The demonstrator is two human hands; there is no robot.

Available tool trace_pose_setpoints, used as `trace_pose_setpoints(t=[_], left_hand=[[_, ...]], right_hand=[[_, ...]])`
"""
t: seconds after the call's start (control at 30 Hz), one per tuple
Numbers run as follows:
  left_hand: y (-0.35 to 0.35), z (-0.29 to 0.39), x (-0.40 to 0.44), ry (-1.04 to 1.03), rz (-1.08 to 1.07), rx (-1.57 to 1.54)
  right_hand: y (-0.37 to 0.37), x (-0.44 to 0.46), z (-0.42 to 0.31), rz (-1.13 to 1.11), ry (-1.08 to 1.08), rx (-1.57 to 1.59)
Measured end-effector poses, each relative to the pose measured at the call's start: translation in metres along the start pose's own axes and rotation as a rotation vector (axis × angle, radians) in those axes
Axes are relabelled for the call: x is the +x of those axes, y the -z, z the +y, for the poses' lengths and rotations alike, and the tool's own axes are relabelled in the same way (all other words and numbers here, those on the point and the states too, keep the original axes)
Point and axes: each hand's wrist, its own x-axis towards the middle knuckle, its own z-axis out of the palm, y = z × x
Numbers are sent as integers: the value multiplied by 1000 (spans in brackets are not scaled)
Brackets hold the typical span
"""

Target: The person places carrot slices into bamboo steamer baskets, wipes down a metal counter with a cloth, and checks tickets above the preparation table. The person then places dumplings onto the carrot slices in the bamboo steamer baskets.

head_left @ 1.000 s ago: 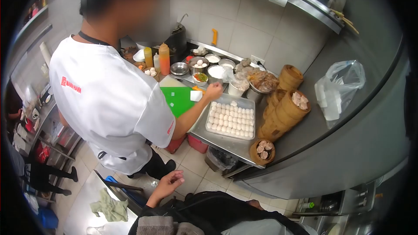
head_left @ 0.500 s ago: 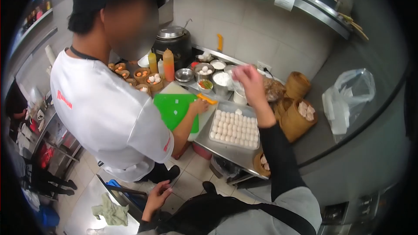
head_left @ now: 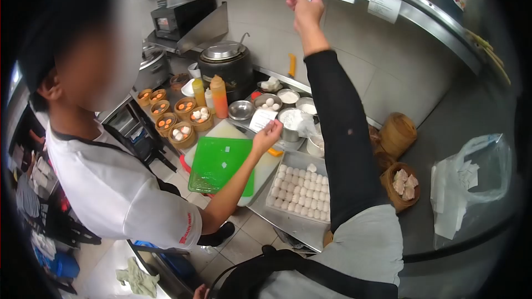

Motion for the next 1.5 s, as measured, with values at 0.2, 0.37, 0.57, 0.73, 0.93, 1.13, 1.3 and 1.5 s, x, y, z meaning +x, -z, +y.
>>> trace_pose_setpoints(t=[0.2,0.37,0.57,0.73,0.93,1.13,1.3,1.5], left_hand=[[-12,-1,10,-73,91,92],[144,-150,-345,-929,874,1501],[198,-256,-478,-1120,1531,1788],[208,-262,-483,-1140,1579,1817],[200,-268,-480,-1102,1673,1869],[201,-275,-490,-1131,1714,1854],[208,-275,-499,-1143,1739,1850],[200,-279,-495,-1085,1770,1901]], right_hand=[[73,-39,-50,22,72,-55],[127,-35,-63,106,109,-204],[138,-55,-89,134,118,-208],[153,-53,-94,157,130,-217],[155,-60,-99,174,110,-221],[159,-62,-97,184,82,-207],[160,-60,-101,166,108,-188],[159,-61,-106,158,135,-191]])
